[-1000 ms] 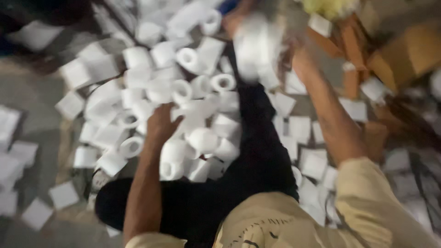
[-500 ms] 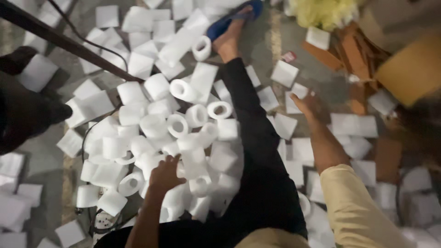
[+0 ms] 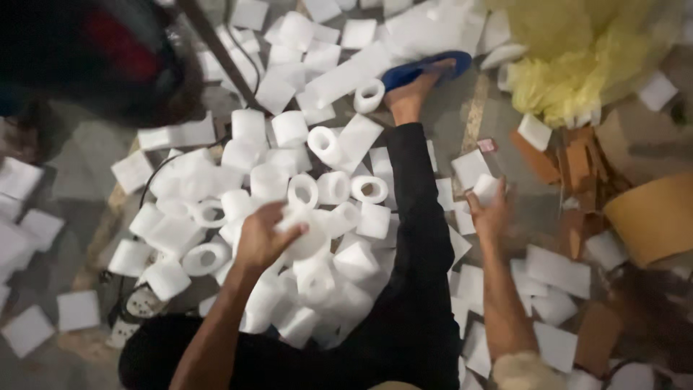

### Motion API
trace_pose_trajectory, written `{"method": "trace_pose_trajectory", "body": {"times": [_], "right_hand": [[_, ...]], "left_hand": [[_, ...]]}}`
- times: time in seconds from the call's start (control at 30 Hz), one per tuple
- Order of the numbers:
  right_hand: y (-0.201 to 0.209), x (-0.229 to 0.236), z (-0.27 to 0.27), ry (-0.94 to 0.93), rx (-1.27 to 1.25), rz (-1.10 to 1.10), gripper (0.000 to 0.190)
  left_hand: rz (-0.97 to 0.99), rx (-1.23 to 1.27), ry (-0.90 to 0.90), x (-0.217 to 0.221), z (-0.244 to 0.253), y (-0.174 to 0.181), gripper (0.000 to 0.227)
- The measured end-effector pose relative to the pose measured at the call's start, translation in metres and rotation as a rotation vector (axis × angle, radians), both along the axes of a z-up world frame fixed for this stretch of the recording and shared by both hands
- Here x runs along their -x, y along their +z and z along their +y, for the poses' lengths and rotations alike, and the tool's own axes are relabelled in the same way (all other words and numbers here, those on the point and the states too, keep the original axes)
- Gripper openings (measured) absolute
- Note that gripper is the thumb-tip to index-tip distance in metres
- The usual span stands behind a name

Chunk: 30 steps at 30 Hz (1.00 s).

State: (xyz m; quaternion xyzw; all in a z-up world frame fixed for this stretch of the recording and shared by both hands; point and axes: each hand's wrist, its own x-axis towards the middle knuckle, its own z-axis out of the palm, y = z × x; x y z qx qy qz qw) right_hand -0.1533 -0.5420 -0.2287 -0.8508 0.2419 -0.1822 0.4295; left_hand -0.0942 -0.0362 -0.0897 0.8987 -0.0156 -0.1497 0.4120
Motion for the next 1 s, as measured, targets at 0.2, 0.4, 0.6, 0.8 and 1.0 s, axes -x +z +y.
{"method": "trace_pose_trajectory", "body": {"times": [0.2, 0.4, 0.6, 0.8, 1.0], "right_hand": [[0.126, 0.001, 0.172, 0.622, -0.553, -0.107, 0.082], [0.193, -0.034, 0.315, 0.851, -0.765, -0.286, 0.068], [0.191, -0.042, 0.358, 1.008, -0.383, -0.344, 0.075], [0.207, -0.051, 0.373, 0.997, -0.415, -0.215, 0.079], [0.201, -0.086, 0.381, 0.833, -0.687, -0.062, 0.061]], "left_hand": [[-0.125, 0.958, 0.135, 0.014, -0.015, -0.013, 0.069], [-0.139, 1.224, 0.068, 0.031, 0.004, 0.05, 0.079], [-0.213, 0.957, 0.196, 0.027, 0.035, 0.058, 0.074], [-0.408, 0.792, 0.312, 0.016, 0.037, 0.075, 0.065], [-0.562, 0.774, 0.392, -0.014, 0.038, 0.086, 0.059]]}}
